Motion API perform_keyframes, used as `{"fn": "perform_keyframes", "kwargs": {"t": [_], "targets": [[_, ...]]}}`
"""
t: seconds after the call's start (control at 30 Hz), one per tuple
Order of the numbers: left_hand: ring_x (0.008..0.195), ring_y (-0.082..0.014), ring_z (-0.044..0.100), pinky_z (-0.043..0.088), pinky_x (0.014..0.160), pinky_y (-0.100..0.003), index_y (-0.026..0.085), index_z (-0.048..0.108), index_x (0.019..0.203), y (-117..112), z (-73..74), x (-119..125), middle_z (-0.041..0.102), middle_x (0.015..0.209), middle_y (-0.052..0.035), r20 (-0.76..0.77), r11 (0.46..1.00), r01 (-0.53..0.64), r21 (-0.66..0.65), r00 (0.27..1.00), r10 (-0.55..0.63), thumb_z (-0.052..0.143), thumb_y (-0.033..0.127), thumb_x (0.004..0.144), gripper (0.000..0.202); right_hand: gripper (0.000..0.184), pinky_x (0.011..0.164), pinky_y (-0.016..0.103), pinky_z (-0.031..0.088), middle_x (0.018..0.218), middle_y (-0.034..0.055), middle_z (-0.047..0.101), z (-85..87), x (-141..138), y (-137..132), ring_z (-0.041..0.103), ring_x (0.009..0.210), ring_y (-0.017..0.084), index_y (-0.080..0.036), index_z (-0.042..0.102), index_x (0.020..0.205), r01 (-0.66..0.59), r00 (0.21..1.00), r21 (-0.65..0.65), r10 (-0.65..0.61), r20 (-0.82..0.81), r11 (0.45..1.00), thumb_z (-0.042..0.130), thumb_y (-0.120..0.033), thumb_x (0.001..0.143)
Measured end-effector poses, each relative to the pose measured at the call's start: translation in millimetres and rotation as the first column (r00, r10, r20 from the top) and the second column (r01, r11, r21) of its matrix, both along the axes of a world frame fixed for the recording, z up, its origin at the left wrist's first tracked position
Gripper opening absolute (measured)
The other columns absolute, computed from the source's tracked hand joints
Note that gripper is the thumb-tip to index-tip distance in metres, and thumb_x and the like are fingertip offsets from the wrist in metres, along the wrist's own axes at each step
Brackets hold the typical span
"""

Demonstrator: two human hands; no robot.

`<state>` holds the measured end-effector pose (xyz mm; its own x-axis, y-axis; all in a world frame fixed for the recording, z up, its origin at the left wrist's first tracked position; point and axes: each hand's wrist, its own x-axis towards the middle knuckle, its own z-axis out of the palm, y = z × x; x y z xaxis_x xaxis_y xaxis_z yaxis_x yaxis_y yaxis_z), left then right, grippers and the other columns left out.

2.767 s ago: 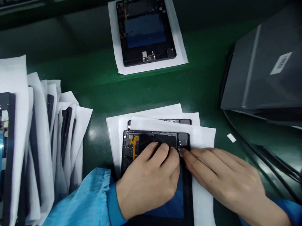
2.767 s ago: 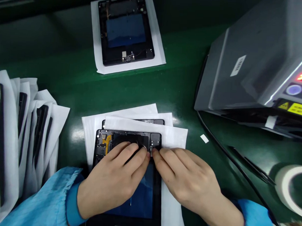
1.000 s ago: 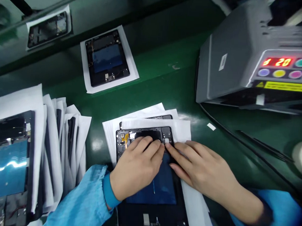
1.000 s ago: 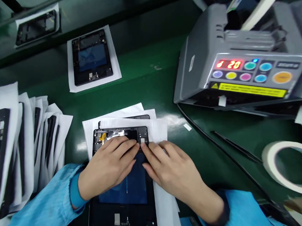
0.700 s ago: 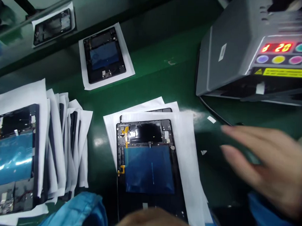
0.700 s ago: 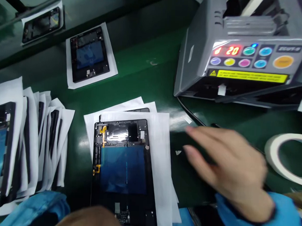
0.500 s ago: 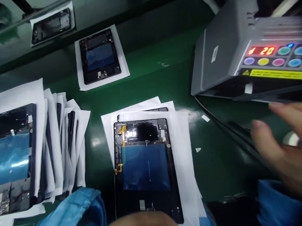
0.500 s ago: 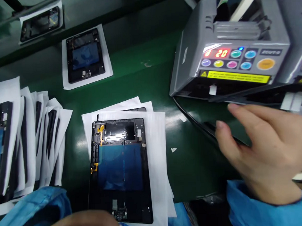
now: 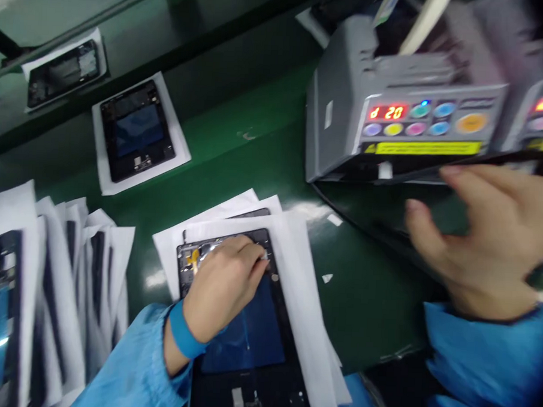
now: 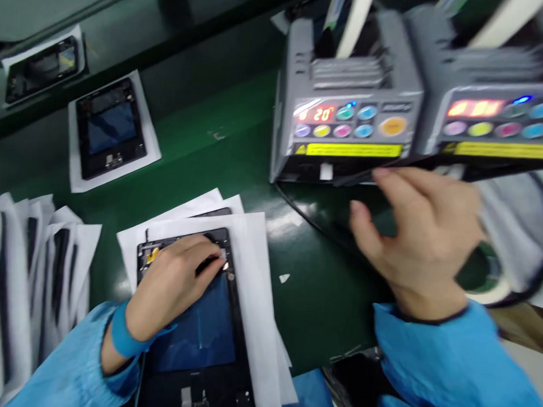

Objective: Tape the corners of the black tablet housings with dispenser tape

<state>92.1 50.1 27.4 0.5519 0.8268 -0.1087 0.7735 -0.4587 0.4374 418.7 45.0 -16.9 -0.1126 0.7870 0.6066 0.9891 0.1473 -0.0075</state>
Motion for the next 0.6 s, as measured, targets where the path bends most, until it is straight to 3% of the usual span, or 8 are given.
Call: {"fn": "perform_keyframes", "kwargs": {"t": [0.1, 0.27, 0.4, 0.53, 0.6], "targets": [[0.075, -0.0206, 0.066, 0.054, 0.067, -0.033, 0.018, 0.066, 0.086, 4, 2.6, 0, 0.067, 0.086, -0.0041, -0.003, 1.0, 0.006, 0.025, 1.0, -0.006, 0.057, 0.016, 0.092, 0.012, 0.05, 0.08, 0.037, 0.053, 0.105, 0.0112, 0.072, 8.4, -4, 12, 0.069, 0.094, 0.025, -0.02, 0.058, 0.131, -0.121, 0.993, 0.161, 0.117, 0.032, 0.98, 0.074, -0.028, 0.085], [0.072, -0.0218, 0.066, 0.052, 0.065, -0.033, 0.017, 0.066, 0.083, 6, -1.6, 0, 0.067, 0.082, -0.0039, 0.025, 0.995, 0.011, 0.1, 1.0, -0.014, 0.056, 0.014, 0.091, 0.012, 0.045, 0.076, 0.032, 0.054, 0.098, 0.0097, 0.072, 16.6, -2, 21, 0.068, 0.087, 0.022, -0.018, 0.059, 0.122, -0.164, 0.979, 0.224, 0.131, 0.153, 0.961, 0.077, -0.02, 0.081], [0.072, -0.0223, 0.066, 0.052, 0.065, -0.033, 0.018, 0.066, 0.081, 5, -4.3, 0, 0.067, 0.081, -0.0034, 0.014, 0.995, -0.007, 0.1, 1.0, 0.006, 0.058, 0.013, 0.089, 0.012, 0.044, 0.072, 0.032, 0.052, 0.096, 0.0066, 0.072, 21.5, 1, 13, 0.067, 0.082, 0.02, -0.02, 0.059, 0.121, -0.18, 0.97, 0.219, 0.136, 0.203, 0.959, 0.077, -0.023, 0.081], [0.073, -0.0221, 0.066, 0.052, 0.067, -0.033, 0.018, 0.066, 0.08, 5, -5.0, 0, 0.067, 0.08, -0.0031, 0.015, 0.993, -0.021, 0.113, 1.0, 0.02, 0.059, 0.013, 0.088, 0.012, 0.048, 0.077, 0.04, 0.051, 0.104, 0.0121, 0.07, 22.5, 22, -6, 0.067, 0.092, 0.028, -0.019, 0.058, 0.13, -0.08, 0.989, 0.246, 0.047, 0.138, 0.966, 0.073, -0.024, 0.085], [0.073, -0.0221, 0.066, 0.052, 0.067, -0.033, 0.018, 0.066, 0.08, 5, -5.2, -1, 0.067, 0.08, -0.0032, 0.022, 0.993, -0.017, 0.114, 1.0, 0.014, 0.058, 0.013, 0.088, 0.013, 0.049, 0.082, 0.045, 0.05, 0.11, 0.0158, 0.069, 19.2, 35, -13, 0.066, 0.1, 0.032, -0.018, 0.057, 0.134, -0.013, 0.996, 0.2, -0.005, 0.09, 0.98, 0.07, -0.024, 0.087]]}}
